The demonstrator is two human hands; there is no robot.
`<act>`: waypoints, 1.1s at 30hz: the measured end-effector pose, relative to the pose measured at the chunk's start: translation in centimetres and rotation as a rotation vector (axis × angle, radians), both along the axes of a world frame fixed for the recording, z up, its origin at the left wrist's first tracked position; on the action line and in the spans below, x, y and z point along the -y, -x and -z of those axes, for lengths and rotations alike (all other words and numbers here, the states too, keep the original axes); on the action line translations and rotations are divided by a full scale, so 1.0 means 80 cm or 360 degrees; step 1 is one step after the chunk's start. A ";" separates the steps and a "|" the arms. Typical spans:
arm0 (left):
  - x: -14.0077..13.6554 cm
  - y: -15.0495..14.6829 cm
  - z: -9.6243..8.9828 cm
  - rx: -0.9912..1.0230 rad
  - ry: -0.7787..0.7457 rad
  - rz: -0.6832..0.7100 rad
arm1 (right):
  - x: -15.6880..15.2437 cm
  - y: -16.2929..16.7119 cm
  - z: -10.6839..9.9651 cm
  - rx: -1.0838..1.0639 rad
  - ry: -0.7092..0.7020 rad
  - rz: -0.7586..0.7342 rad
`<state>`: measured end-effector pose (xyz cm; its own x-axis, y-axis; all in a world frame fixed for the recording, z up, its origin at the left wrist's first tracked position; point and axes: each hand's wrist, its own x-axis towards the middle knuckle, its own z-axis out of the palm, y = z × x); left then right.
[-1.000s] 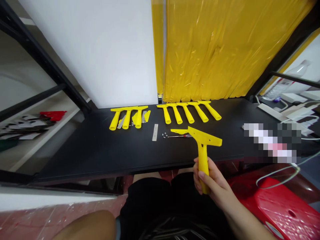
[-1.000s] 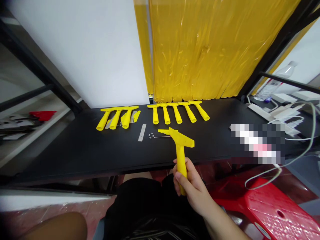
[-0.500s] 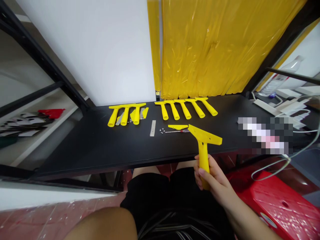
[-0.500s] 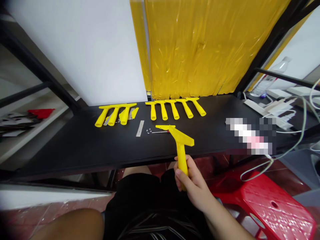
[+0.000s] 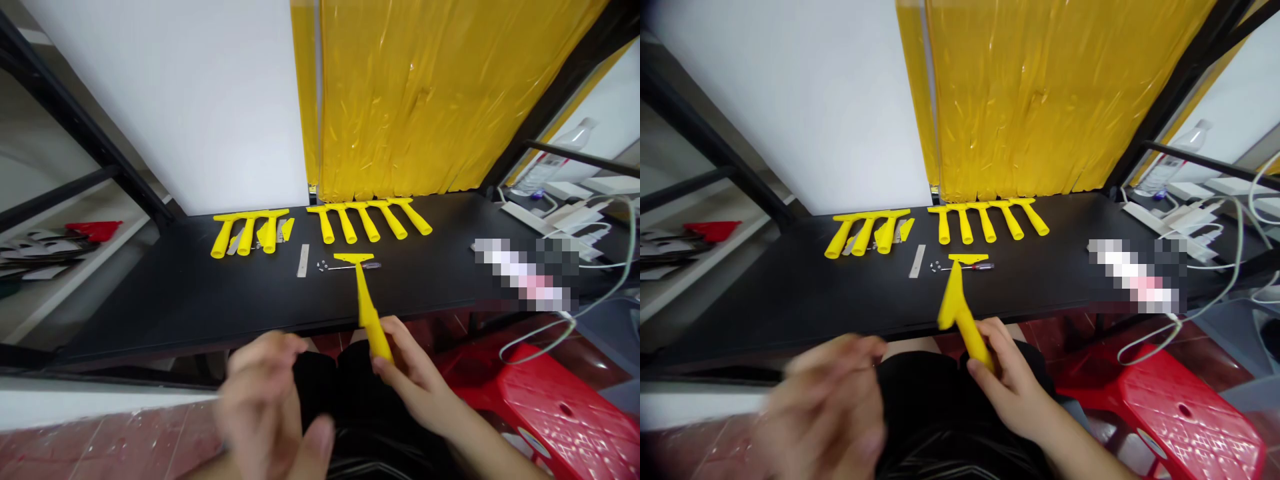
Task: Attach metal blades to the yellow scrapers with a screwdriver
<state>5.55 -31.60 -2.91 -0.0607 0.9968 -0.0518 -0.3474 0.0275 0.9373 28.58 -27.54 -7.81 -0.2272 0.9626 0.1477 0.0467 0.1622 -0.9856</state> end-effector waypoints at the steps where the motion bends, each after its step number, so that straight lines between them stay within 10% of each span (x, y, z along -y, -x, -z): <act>1: -0.013 -0.007 0.007 -0.0021 -0.0003 0.0087 | -0.002 0.005 0.001 0.0130 -0.0153 0.0032; 5: -0.041 -0.026 0.034 0.0099 0.0101 0.0542 | -0.008 0.032 -0.002 0.0305 -0.0553 0.0067; 11: -0.050 -0.021 0.033 0.0426 0.0200 0.0250 | -0.036 0.027 -0.040 0.0458 -0.0775 -0.0123; 15: -0.056 -0.019 0.017 0.0515 0.0226 0.0184 | -0.101 -0.016 -0.047 0.0841 -0.1035 0.0299; 25: -0.057 -0.010 0.005 0.0489 0.0213 0.0266 | -0.155 -0.060 -0.028 0.1358 -0.1017 0.0222; 33: -0.071 0.026 0.005 0.0137 0.0211 0.0251 | -0.146 -0.150 -0.012 0.1524 -0.1001 0.0682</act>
<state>3.47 -25.88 -3.29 0.1056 0.9777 -0.1813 -0.4074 0.2088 0.8891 40.60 -15.84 -6.85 -0.1816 0.8073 0.5615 0.8771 0.3911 -0.2787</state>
